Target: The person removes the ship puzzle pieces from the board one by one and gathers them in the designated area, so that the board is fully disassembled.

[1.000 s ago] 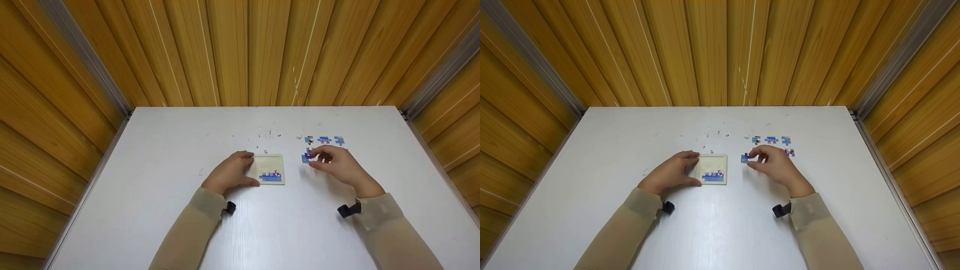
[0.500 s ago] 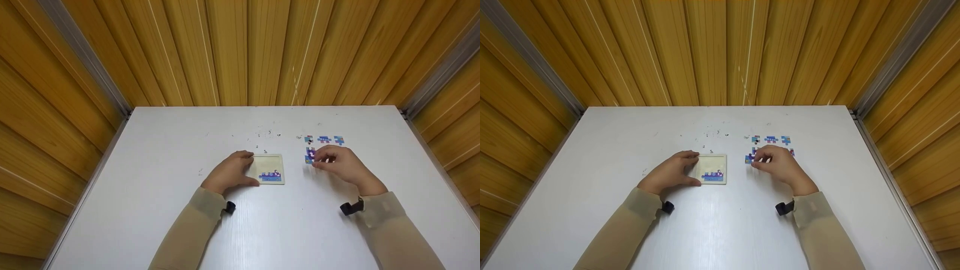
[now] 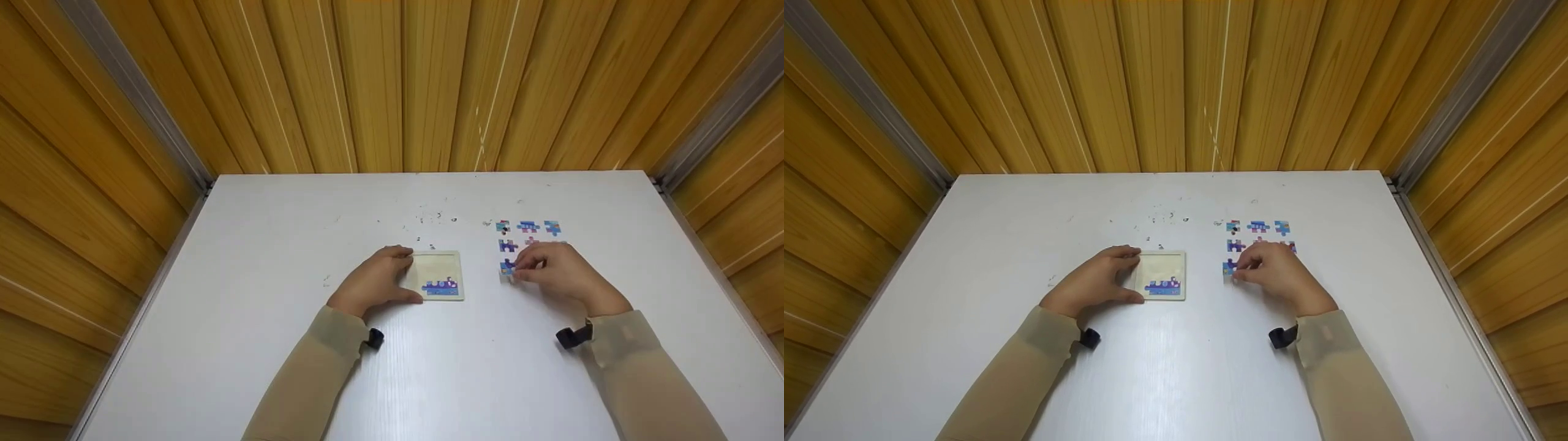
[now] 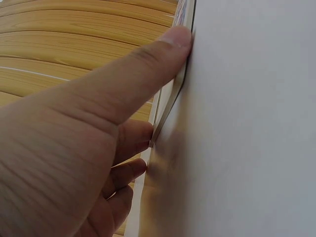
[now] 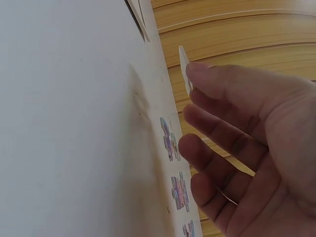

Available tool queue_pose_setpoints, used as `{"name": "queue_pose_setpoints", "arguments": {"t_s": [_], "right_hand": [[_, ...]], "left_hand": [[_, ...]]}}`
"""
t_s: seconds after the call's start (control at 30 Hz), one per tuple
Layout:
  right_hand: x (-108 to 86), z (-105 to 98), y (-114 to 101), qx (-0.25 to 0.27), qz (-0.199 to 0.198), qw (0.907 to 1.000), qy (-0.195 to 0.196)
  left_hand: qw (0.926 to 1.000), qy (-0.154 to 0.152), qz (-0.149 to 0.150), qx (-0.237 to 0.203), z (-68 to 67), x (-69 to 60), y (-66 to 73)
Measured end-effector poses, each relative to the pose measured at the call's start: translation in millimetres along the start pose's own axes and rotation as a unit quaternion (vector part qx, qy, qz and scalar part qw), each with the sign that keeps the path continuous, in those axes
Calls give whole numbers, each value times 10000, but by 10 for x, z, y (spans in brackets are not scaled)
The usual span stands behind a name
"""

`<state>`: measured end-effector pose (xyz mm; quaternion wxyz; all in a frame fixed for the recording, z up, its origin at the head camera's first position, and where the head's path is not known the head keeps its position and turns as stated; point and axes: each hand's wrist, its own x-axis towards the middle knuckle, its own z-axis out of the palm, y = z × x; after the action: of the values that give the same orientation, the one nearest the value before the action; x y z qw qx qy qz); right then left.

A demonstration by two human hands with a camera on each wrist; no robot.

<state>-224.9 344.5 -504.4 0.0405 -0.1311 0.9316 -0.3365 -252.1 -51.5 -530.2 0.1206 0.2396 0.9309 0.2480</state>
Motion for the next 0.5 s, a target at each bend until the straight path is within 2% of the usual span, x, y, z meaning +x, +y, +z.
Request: {"name": "queue_pose_setpoints", "arguments": {"t_s": [0.5], "right_hand": [[-6, 36, 69, -133, 262, 9995, -149]], "left_hand": [[10000, -18, 8, 16, 7, 9, -7]]}}
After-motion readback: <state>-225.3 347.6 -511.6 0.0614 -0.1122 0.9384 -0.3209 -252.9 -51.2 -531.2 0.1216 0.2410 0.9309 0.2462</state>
